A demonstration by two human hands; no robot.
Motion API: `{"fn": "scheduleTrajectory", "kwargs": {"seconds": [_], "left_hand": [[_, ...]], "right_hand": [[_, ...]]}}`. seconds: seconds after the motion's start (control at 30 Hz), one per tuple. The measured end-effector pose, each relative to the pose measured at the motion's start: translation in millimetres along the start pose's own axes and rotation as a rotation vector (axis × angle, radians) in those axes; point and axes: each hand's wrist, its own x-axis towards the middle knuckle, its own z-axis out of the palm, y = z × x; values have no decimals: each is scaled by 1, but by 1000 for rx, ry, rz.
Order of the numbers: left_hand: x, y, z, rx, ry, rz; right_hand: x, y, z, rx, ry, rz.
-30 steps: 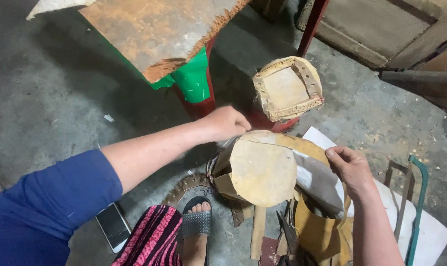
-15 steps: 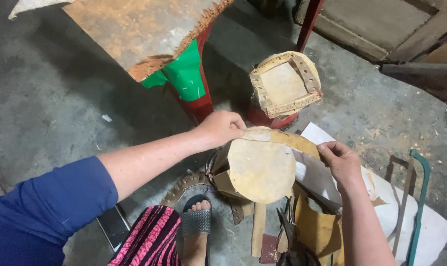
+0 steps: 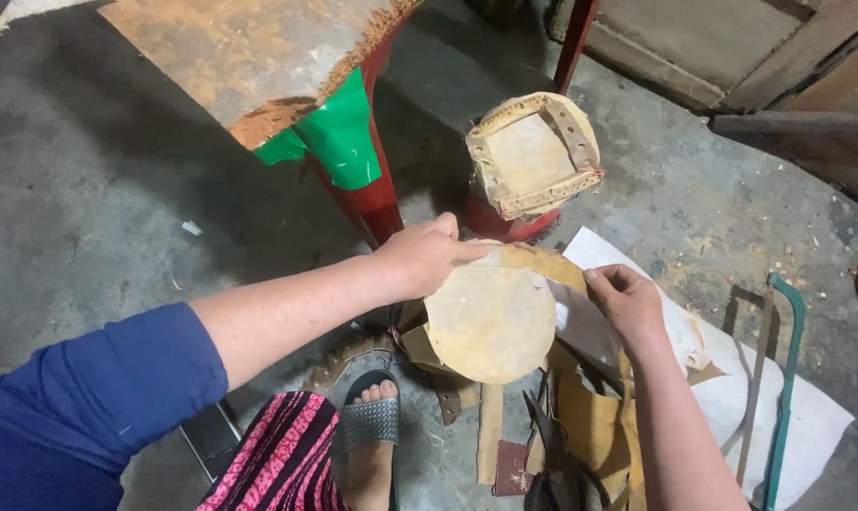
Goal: Cutting and trimming leather material with scissors to prepare it for a drum.
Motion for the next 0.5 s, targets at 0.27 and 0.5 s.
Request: {"fn": "scheduleTrajectory", "kwargs": {"seconds": [0.27, 0.5], "left_hand": [[19, -23, 20, 205, -6, 42], [8, -8, 21, 304, -13, 87]], "right_hand": [[-56, -27, -29, -214, -63, 137], [-84, 0, -46, -59, -18, 77]]}}
